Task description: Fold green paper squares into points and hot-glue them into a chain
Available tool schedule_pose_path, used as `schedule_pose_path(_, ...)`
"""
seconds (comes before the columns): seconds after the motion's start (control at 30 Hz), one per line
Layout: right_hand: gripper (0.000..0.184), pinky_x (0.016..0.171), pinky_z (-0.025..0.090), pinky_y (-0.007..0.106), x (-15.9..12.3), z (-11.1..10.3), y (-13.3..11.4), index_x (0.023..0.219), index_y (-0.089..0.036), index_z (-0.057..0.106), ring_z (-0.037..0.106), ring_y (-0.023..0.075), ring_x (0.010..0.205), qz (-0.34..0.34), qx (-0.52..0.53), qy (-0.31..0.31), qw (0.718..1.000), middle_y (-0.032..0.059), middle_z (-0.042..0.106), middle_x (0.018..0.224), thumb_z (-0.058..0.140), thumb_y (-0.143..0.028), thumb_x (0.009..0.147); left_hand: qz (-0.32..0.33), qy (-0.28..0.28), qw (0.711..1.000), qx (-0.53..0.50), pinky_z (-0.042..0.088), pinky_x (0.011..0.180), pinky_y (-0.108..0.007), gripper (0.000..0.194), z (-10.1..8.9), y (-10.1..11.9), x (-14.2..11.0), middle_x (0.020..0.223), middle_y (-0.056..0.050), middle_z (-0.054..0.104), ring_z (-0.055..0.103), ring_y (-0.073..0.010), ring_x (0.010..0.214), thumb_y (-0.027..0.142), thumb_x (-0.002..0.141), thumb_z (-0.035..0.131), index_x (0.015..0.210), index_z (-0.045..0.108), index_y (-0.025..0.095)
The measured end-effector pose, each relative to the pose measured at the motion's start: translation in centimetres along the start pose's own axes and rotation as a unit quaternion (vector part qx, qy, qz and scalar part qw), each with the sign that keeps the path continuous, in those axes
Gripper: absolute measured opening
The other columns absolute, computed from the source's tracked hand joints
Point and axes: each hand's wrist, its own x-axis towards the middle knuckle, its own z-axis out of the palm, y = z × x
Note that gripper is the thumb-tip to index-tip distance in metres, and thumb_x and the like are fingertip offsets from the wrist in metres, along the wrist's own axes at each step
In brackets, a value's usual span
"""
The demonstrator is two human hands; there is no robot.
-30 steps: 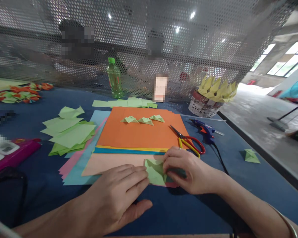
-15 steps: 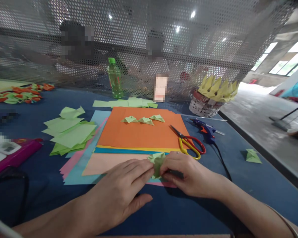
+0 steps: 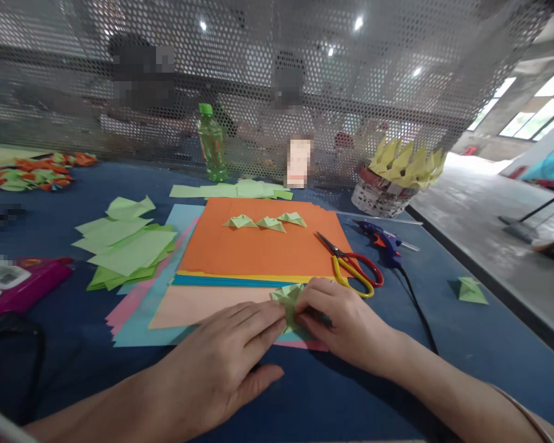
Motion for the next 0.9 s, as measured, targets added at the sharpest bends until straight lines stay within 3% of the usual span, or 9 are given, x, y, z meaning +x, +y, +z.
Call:
schedule_pose_path(0.67, 0.012, 0.066, 0.043, 0.026, 0.12, 0.38, -0.68, 0.084, -0.019, 0.059, 0.057, 0.0148, 0.074, 0.055, -0.043, 0.021, 0.997, 0.0017, 0.061, 0.084, 0.060, -0.008, 0.087, 0.011, 0.011, 1.000, 0.023, 0.054, 0.098, -0.045, 0.040, 0.06, 0.15, -0.21, 0.130, -0.017, 0.064, 0.063, -0.0302, 0.115, 0.030, 0.103, 0.045, 0.135, 0.054, 0.008)
schedule_pose_path(0.9, 0.012, 0.068, 0.042, 0.026, 0.04, 0.39, -0.64, 0.084, -0.019, 0.058, 0.057, 0.0154, 0.077, 0.056, -0.038, 0.021, 0.998, 0.0011, 0.060, 0.084, 0.060, -0.008, 0.086, 0.011, -0.060, 0.998, -0.012, 0.051, 0.099, -0.053, 0.044, 0.06, 0.02, 0.08, 0.132, -0.017, 0.060, 0.058, -0.0349, 0.121, 0.032, 0.098, 0.054, 0.139, 0.054, 0.016)
